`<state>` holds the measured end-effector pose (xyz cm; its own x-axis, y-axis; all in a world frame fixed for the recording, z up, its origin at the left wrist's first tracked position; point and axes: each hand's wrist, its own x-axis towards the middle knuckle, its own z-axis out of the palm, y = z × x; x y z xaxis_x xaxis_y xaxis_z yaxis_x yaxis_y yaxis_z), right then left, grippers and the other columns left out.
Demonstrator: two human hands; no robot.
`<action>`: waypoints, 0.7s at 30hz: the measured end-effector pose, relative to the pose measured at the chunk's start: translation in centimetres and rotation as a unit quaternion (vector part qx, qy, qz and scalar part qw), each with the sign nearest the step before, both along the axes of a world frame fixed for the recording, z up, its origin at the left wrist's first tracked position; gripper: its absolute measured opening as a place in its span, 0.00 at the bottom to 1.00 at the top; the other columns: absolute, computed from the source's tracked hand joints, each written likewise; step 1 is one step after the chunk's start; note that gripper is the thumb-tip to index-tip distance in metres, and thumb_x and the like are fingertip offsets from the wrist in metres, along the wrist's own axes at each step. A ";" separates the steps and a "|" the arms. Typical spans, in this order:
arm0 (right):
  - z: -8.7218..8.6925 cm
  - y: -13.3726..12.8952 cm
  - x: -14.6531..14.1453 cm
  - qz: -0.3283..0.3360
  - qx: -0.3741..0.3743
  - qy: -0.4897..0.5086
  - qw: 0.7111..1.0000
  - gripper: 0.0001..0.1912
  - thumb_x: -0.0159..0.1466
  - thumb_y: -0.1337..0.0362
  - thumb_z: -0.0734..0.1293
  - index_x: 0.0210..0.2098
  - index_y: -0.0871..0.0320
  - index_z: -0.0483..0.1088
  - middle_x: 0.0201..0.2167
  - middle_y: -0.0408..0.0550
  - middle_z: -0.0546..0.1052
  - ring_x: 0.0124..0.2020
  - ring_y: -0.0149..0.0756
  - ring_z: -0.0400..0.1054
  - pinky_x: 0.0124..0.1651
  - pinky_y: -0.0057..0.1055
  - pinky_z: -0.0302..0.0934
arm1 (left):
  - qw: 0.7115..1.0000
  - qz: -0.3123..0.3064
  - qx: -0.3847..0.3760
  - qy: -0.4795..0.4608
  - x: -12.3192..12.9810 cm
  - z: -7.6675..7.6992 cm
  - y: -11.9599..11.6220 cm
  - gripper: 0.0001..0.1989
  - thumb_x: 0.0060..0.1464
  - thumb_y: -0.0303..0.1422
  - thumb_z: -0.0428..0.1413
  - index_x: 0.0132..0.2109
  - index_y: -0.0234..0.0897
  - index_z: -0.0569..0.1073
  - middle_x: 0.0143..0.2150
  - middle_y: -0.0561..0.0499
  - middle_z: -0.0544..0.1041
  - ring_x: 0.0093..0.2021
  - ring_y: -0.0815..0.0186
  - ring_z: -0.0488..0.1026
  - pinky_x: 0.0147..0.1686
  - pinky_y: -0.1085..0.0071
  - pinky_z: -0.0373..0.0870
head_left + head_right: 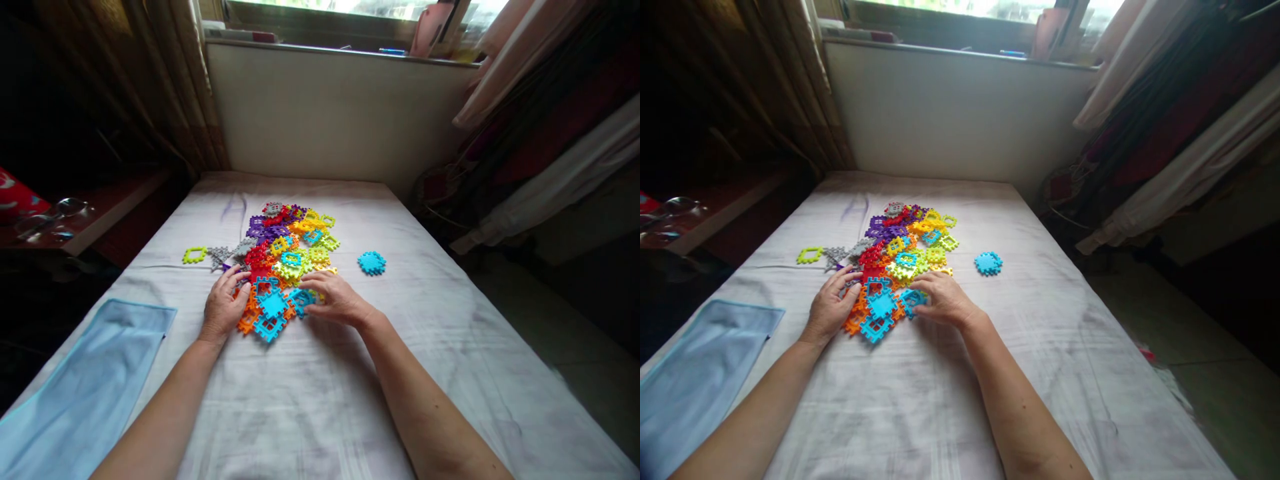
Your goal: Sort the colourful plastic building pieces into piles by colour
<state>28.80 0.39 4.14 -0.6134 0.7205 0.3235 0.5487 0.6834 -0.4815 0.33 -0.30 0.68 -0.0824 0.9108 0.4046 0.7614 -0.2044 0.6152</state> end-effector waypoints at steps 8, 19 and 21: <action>0.0 0.0 -0.4 0.009 0.020 -0.047 0.999 0.21 0.53 0.65 0.76 0.47 0.53 0.76 0.49 0.50 0.79 0.50 0.43 0.72 0.55 0.39 0.64 | 1.000 0.000 0.003 0.002 0.0 0.1 0.0 0.16 0.57 0.41 0.52 0.47 0.43 0.78 0.58 0.47 0.75 0.58 0.57 0.72 0.62 0.57 0.67; 1.3 0.4 3.3 -0.057 -0.077 0.029 0.995 0.21 0.56 0.62 0.75 0.49 0.53 0.76 0.51 0.52 0.76 0.54 0.42 0.70 0.58 0.40 0.63 | 1.000 -0.001 0.006 0.016 -0.1 -0.2 0.1 0.16 0.57 0.40 0.52 0.48 0.42 0.78 0.59 0.46 0.75 0.59 0.57 0.72 0.62 0.57 0.66; 1.6 0.3 3.1 -0.049 -0.116 0.083 0.989 0.20 0.57 0.61 0.74 0.49 0.53 0.76 0.51 0.51 0.75 0.53 0.41 0.70 0.57 0.38 0.63 | 1.000 -0.001 0.007 0.018 -0.1 -0.2 0.1 0.16 0.57 0.40 0.52 0.48 0.42 0.78 0.59 0.46 0.75 0.59 0.57 0.72 0.62 0.56 0.67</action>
